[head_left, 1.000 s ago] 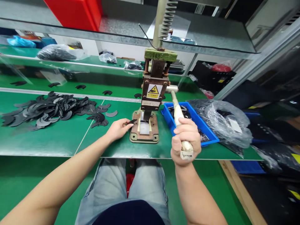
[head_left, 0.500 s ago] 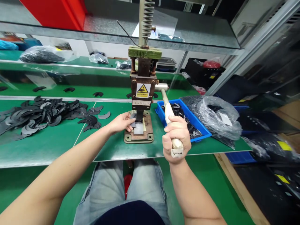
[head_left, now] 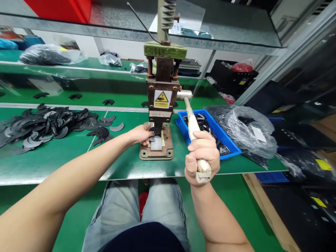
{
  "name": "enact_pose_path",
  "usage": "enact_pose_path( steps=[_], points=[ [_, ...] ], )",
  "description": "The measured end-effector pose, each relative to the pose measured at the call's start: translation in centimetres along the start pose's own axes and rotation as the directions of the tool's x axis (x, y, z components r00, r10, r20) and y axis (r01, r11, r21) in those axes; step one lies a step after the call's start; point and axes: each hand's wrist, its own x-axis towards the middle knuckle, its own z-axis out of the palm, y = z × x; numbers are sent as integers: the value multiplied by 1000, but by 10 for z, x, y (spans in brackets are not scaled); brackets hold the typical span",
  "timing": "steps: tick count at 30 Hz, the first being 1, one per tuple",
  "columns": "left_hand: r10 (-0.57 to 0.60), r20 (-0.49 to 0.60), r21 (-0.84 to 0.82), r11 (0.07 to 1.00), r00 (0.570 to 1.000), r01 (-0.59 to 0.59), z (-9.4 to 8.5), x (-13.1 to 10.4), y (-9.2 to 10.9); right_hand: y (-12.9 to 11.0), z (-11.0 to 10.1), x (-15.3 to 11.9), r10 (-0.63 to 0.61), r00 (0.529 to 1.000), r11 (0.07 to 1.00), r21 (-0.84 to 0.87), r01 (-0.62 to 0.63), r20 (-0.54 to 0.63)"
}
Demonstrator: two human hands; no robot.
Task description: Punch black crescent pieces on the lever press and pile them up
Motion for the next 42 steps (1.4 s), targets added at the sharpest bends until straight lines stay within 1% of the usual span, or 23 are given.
enact_pose_path(
  steps=[4,6,7,9,10,11,12,13,14,16,18,19,21,24,26,28,30,32,33,36,39,41,42],
  points=[
    [49,-58,26,999,997,-48,12,-8,0,2,1,3,-14,1000,1000,6,15,-25],
    [154,-34,8,988,987,-154,11,-11,-7,5,0,4,-32,999,999,14,33,-25],
    [236,-17,0,972,972,-236,6,-13,-13,6,0,4,-43,999,999,19,43,-23],
    [406,-34,59,913,913,-404,-15,-15,-27,8,-1,4,-59,998,998,29,60,-18],
    [473,-72,146,876,878,-460,-30,-16,-35,8,-1,4,-63,998,997,33,64,-16],
    [513,-135,289,839,848,-462,-47,-17,-43,8,0,4,-63,998,997,36,63,-15],
    [524,-212,463,797,825,-388,-66,-16,-50,7,0,5,-59,998,998,37,60,-15],
    [510,-282,612,748,813,-257,-84,-15,-56,6,0,5,-53,998,998,38,54,-18],
    [482,-328,714,689,813,-121,-101,-14,-62,6,1,5,-47,999,998,37,48,-22],
    [397,-370,821,562,840,96,-126,-10,-69,5,2,5,-44,999,998,35,45,-30],
    [289,-378,855,472,879,213,-137,-6,-72,4,2,5,-47,998,998,30,48,-32],
    [234,-377,857,456,896,242,-138,-4,-72,4,2,5,-47,999,999,24,48,-27],
    [165,-372,839,480,914,255,-135,-1,-71,5,1,5,-48,999,999,8,48,-10],
    [179,-335,796,579,925,176,-127,-2,-68,4,-1,5,-45,999,999,-10,45,5],
    [247,-278,781,621,928,69,-122,-7,-64,4,0,5,-47,999,999,-6,47,-2],
    [345,-185,770,633,920,-83,-115,-15,-60,4,1,5,-54,998,999,7,54,-12],
    [443,-88,742,627,892,-238,-103,-22,-55,3,2,5,-59,998,998,12,59,-18],
    [476,-52,688,655,878,-314,-85,-26,-52,3,3,5,-51,998,999,7,52,-23],
    [470,-67,651,689,880,-319,-76,-27,-52,3,3,5,-46,999,999,4,46,-24],
    [415,-182,486,826,891,-286,-52,-26,-57,3,1,4,-38,999,999,-2,38,-11],
    [363,-276,288,915,890,-284,-43,-23,-60,3,-1,4,-44,999,999,-7,44,13],
    [314,-281,158,947,907,-279,-41,-23,-56,3,-1,4,-50,999,999,-7,50,12],
    [284,-262,98,959,922,-267,-38,-23,-52,4,0,5,-55,998,998,-4,55,4]
  ],
)
